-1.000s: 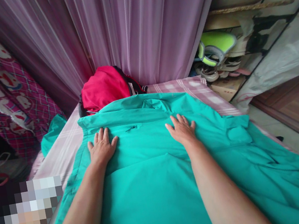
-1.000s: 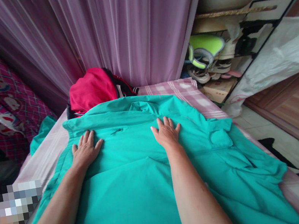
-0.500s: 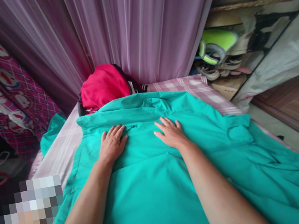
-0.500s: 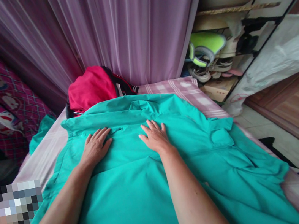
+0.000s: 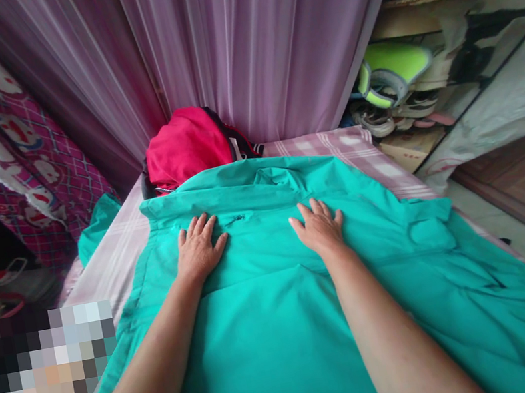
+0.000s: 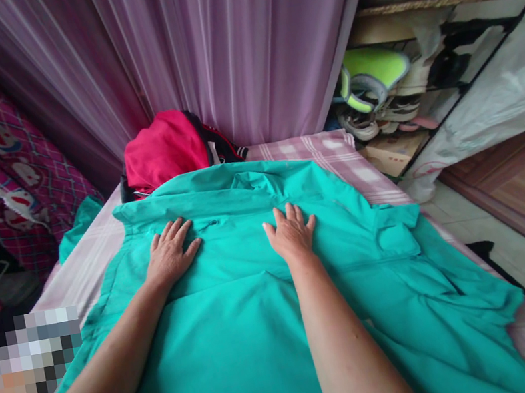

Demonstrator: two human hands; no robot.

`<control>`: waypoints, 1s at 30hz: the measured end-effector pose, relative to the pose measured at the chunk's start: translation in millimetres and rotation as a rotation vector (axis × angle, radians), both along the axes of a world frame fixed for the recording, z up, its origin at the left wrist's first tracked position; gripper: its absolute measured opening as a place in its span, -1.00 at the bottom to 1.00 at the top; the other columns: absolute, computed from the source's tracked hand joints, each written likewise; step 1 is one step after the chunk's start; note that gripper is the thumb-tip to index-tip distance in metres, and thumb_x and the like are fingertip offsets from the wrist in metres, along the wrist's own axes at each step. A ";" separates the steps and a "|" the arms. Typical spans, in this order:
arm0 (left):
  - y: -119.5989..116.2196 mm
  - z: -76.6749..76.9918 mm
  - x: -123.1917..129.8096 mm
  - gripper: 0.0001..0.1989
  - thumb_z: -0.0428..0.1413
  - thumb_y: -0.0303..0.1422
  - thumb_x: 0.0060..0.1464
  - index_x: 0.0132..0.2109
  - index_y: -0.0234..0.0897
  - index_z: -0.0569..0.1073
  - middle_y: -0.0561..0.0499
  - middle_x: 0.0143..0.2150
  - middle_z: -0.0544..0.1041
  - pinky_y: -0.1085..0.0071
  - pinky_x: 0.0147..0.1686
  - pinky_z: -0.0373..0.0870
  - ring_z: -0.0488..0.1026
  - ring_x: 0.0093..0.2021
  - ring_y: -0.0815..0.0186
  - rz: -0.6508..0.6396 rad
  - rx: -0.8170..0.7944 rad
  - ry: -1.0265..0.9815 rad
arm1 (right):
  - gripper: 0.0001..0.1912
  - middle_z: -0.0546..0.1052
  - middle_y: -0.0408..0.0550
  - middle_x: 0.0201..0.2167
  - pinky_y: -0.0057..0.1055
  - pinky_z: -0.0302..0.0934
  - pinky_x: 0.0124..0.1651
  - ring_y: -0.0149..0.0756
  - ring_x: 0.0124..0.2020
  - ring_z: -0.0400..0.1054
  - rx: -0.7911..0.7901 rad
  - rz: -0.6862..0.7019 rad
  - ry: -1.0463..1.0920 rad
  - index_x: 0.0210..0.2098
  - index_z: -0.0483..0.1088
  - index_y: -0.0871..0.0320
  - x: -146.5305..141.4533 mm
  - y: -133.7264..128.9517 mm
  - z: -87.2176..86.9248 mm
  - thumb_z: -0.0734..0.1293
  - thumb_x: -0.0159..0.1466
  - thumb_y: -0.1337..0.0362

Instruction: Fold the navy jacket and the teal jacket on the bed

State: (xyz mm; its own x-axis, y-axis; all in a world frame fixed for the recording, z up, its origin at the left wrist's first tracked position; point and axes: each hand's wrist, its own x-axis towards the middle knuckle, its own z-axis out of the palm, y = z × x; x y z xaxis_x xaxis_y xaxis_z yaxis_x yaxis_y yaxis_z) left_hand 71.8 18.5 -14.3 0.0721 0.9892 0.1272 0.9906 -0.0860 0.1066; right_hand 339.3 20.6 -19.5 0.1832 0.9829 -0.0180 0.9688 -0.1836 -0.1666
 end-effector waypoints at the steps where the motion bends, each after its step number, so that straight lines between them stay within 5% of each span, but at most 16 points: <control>1: 0.0 -0.3 -0.3 -0.40 -0.10 -0.08 0.30 0.39 -0.17 0.20 -0.10 0.46 0.15 -0.04 0.38 -0.02 0.00 0.46 0.05 0.001 0.002 0.000 | -0.40 0.06 0.16 0.44 0.22 -0.18 0.33 0.02 0.43 -0.10 -0.002 0.001 -0.003 0.37 0.17 0.07 -0.1 0.1 0.5 0.04 0.42 0.00; 30: 1.3 -6.8 -5.5 -0.40 -0.06 -0.08 0.29 0.40 -0.15 0.19 -0.11 0.45 0.16 -0.12 0.37 -0.04 0.01 0.46 0.01 -0.037 0.003 -0.056 | -0.39 0.09 0.18 0.43 0.27 -0.12 0.28 0.06 0.41 -0.08 -0.007 0.015 -0.026 0.35 0.20 0.05 8.0 8.9 -15.2 0.02 0.41 0.00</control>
State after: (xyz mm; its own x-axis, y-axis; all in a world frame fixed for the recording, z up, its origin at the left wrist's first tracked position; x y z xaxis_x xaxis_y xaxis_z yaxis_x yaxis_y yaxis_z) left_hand 66.3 19.9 -21.1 0.1010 0.9857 0.1347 0.9792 -0.1224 0.1616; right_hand 347.4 29.5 -34.6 0.1687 0.9855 -0.0200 0.9755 -0.1698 -0.1402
